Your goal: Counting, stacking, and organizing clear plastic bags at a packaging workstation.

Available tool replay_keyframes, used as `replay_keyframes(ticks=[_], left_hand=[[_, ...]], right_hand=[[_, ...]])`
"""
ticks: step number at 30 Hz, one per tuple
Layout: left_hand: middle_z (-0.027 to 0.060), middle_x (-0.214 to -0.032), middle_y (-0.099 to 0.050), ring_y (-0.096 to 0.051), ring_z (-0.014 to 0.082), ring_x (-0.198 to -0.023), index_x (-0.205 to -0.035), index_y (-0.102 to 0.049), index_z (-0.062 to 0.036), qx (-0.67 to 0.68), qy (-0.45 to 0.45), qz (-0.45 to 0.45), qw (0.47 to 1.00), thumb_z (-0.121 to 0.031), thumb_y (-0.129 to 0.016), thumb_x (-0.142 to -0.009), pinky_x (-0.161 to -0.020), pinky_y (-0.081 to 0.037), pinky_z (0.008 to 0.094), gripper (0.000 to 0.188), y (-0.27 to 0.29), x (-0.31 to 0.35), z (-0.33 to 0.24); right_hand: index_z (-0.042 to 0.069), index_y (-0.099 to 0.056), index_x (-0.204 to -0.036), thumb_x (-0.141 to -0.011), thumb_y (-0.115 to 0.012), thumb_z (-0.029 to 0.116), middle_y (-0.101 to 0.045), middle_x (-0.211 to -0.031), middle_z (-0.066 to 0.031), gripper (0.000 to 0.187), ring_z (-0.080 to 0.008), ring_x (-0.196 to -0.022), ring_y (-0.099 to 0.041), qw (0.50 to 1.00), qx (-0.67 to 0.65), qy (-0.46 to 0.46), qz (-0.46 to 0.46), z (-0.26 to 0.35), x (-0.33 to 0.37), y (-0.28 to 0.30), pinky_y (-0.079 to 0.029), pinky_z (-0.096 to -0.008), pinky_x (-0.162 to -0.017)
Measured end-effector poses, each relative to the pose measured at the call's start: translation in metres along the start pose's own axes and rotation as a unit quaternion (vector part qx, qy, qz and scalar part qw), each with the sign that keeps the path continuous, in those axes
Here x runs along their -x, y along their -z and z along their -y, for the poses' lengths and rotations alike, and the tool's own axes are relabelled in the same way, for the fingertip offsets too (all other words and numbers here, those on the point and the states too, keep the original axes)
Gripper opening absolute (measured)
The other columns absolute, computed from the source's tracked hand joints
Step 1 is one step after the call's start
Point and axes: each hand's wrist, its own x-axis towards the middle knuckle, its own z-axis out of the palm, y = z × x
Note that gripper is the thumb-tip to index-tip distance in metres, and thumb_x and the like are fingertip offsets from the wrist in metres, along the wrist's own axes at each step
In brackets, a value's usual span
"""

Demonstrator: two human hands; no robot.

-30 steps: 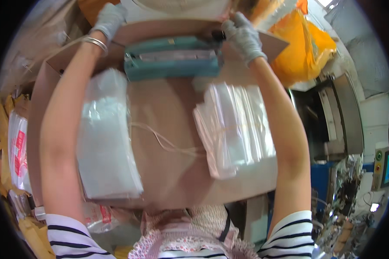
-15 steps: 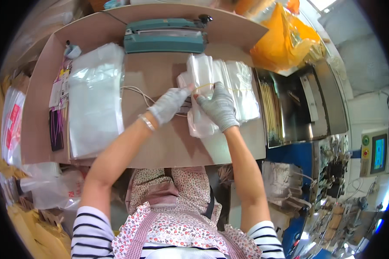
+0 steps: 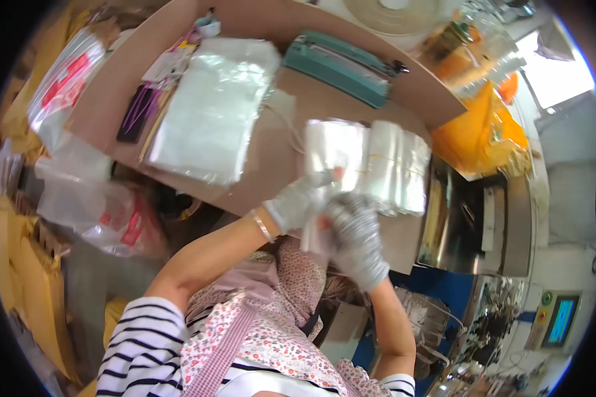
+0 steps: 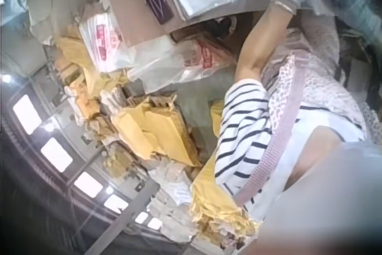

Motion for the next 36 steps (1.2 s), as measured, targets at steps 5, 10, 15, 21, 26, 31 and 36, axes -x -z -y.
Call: replay_keyframes(ticks=[5,10,15,21,26,31,36], left_hand=[[0.0065,-0.100,-0.058,-0.059,0.0196,-0.088,-0.118,-0.049,-0.0037,-0.054,0.006,-0.084,0.995,-0.047,-0.067,-0.081,-0.081,-0.049,0.0301,0.060,-0.006,-0.006,-0.044],[0.0078,-0.090,-0.061,-0.060,0.0203,-0.084,-0.107,-0.054,-0.0048,-0.003,-0.069,-0.132,0.989,-0.043,-0.061,-0.087,-0.079,-0.051,0.0339,0.044,0.024,-0.001,-0.099],[0.0086,-0.087,-0.063,-0.063,0.0208,-0.079,-0.104,-0.055,-0.0046,-0.058,-0.028,-0.205,0.977,-0.048,-0.064,-0.084,-0.075,-0.053,0.0326,0.049,-0.030,0.023,-0.102],[0.0133,-0.096,-0.062,-0.063,0.0258,-0.085,-0.118,-0.049,-0.0031,-0.040,-0.007,-0.178,0.983,-0.040,-0.064,-0.085,-0.080,-0.054,0.0407,0.052,-0.013,0.001,-0.076],[0.0061,-0.100,-0.060,-0.060,0.0151,-0.087,-0.118,-0.052,-0.0010,-0.012,0.038,-0.110,0.993,-0.033,-0.060,-0.090,-0.082,-0.050,0.0303,0.043,-0.018,-0.013,-0.070],[0.0036,-0.096,-0.059,-0.057,0.0130,-0.085,-0.122,-0.052,-0.0031,-0.081,0.045,-0.212,0.973,-0.043,-0.053,-0.093,-0.074,-0.049,0.0262,0.049,-0.013,-0.017,-0.034],[0.0039,-0.100,-0.057,-0.054,0.0104,-0.089,-0.122,-0.051,-0.0022,-0.069,0.017,-0.179,0.981,-0.043,-0.053,-0.093,-0.076,-0.048,0.0250,0.050,0.009,0.020,0.000]], right_hand=[[0.008,-0.058,-0.084,-0.069,-0.065,0.001,-0.055,-0.085,-0.0116,0.018,-0.0327,-0.081,-0.053,0.991,-0.083,-0.020,0.104,0.007,0.067,0.028,-0.042,-0.0426,-0.076],[0.006,-0.056,-0.078,-0.076,-0.066,0.002,-0.054,-0.079,-0.0084,0.011,-0.0194,-0.073,-0.056,0.889,-0.310,-0.325,-0.094,-0.054,0.089,0.078,-0.045,-0.0301,-0.067],[0.007,-0.063,-0.080,-0.087,-0.063,0.013,-0.052,-0.071,0.0041,0.009,-0.0048,-0.062,-0.046,0.873,-0.081,-0.163,-0.452,-0.188,0.010,0.210,-0.038,-0.0194,-0.059],[-0.004,-0.062,-0.105,-0.088,-0.062,0.014,-0.065,-0.084,-0.0053,0.026,-0.0106,-0.074,-0.060,0.803,-0.145,-0.316,-0.483,-0.345,-0.056,0.280,-0.049,-0.0224,-0.069],[0.000,-0.058,-0.115,-0.092,-0.056,0.013,-0.063,-0.100,-0.0051,0.027,-0.0113,-0.087,-0.059,0.939,-0.183,-0.209,-0.201,-0.166,-0.053,0.131,-0.049,-0.0252,-0.079],[-0.003,-0.029,-0.141,-0.087,-0.065,0.018,-0.047,-0.129,-0.0214,0.068,-0.0237,-0.116,-0.050,0.939,-0.177,-0.288,0.067,-0.045,-0.008,-0.025,-0.040,-0.0293,-0.097],[-0.003,-0.024,-0.143,-0.086,-0.067,0.022,-0.048,-0.127,-0.0160,0.075,-0.0200,-0.111,-0.049,0.924,-0.242,-0.297,-0.012,-0.020,0.014,-0.053,-0.038,-0.0293,-0.097]])
